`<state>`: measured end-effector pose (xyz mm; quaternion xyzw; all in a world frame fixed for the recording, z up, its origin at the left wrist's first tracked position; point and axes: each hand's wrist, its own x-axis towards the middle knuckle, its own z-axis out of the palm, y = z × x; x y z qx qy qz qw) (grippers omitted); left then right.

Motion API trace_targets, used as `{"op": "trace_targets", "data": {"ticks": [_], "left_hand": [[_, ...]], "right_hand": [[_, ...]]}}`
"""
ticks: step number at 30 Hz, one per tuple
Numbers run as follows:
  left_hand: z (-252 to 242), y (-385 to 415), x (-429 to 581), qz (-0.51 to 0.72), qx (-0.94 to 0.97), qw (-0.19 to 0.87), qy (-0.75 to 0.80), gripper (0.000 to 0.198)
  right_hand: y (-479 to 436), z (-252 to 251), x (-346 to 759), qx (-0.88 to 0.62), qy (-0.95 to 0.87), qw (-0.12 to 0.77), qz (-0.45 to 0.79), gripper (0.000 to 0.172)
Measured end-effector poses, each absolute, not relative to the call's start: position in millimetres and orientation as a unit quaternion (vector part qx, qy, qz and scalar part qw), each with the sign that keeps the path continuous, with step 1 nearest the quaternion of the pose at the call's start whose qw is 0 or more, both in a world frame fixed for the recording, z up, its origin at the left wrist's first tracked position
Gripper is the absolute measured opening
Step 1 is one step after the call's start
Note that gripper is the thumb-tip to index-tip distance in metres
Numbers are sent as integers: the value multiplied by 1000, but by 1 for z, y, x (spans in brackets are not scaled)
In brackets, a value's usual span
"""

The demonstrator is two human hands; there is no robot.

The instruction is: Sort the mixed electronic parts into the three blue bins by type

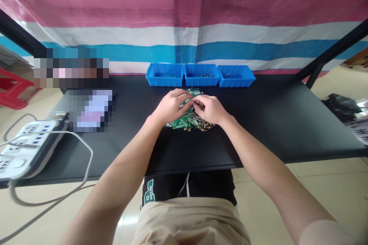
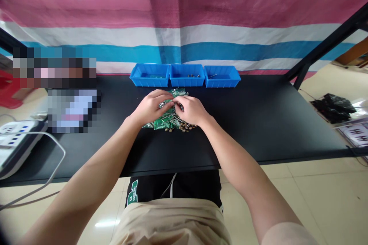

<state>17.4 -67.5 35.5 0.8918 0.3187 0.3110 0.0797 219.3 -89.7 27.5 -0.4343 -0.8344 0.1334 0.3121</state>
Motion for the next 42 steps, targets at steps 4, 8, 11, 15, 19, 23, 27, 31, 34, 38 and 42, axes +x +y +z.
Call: {"op": "trace_targets", "data": {"ticks": [4,8,11,15,19,23,27,31,34,38,42], "left_hand": [[35,-67,17,304,893,66,324,35],[35,-67,16,300,890,76,336,35],[35,-67,16,294,888,77,346,33],[34,-66,15,291,887,76,350,31],[31,-64,14,307,876,71,365,27],[31,-64,14,335,862,58,375,26],[32,-65,14,344,858,57,378,27],[31,-65,14,349,854,56,382,28],[32,-63,14,369,839,38,397,28],[55,-80,17,420,838,0,348,25],[102,-152,29,443,859,112,230,17]], "right_hand": [[-90,26,218,-427,-825,344,136,22],[-90,26,217,-434,-822,341,141,20],[-89,25,217,-440,-819,342,133,19],[-89,25,217,-436,-814,360,132,20],[-89,26,219,-414,-811,375,177,24],[-89,27,219,-390,-799,396,228,29],[-90,29,219,-385,-790,404,254,34],[-90,28,221,-387,-788,407,251,36],[-86,24,223,-415,-796,399,185,40],[-71,15,229,-482,-799,361,13,49],[-57,7,232,-559,-761,322,-61,60]]}}
